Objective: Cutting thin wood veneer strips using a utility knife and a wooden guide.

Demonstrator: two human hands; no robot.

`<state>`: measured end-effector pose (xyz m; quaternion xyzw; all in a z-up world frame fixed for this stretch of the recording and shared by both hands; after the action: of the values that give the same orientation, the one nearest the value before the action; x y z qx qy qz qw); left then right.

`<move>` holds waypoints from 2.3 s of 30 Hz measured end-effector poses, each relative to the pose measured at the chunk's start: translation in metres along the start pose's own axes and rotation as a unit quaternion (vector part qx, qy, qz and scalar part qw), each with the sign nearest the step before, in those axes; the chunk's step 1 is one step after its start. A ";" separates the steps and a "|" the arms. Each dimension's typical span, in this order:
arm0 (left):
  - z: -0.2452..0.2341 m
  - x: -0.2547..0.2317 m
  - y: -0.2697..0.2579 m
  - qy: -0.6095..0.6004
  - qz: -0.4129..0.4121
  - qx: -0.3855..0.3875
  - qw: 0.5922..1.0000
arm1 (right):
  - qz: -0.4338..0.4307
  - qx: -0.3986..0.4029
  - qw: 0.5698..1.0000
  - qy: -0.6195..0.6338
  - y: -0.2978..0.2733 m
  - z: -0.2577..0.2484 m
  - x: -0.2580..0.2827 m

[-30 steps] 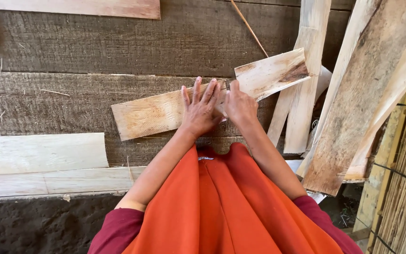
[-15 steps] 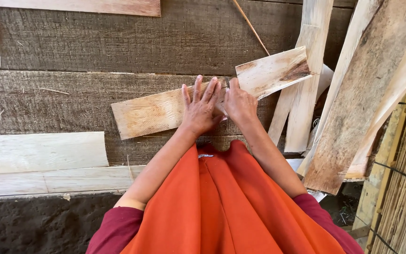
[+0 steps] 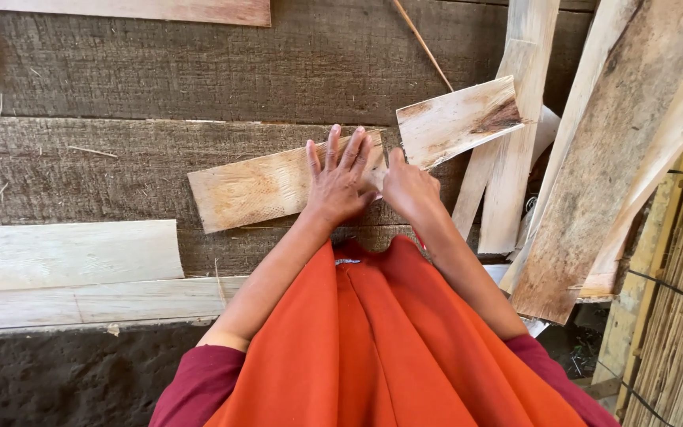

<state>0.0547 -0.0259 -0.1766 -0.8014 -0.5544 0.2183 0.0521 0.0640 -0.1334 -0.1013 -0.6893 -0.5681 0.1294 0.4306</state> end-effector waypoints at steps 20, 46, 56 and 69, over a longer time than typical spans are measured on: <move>-0.008 -0.006 -0.004 -0.034 -0.002 -0.047 0.998 | 0.053 0.013 0.998 0.025 -0.044 0.030 -0.041; -0.111 0.090 -0.014 -0.480 -0.174 -0.315 0.800 | -0.143 -0.086 0.836 0.523 -0.009 0.050 -0.017; -0.091 0.068 -0.014 -0.143 -0.213 -0.172 0.951 | -0.037 -0.175 0.951 0.253 -0.022 0.014 -0.017; -0.039 0.063 0.061 -0.023 -0.095 -0.089 0.991 | -0.025 -0.104 0.981 0.162 0.047 -0.007 0.016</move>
<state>0.1421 0.0140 -0.1793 -0.7414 -0.6463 0.1804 -0.0119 0.1052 -0.1214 -0.1266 -0.7278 -0.5182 -0.0548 0.4457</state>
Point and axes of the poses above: each hand's wrist, its own y-axis towards the middle knuckle, its own z-axis out of the palm, x = y × z, the point moved 8 cm from there along y, towards the middle knuckle, and after that the axes turned 7 degrees about y, right-handed, at the moved point
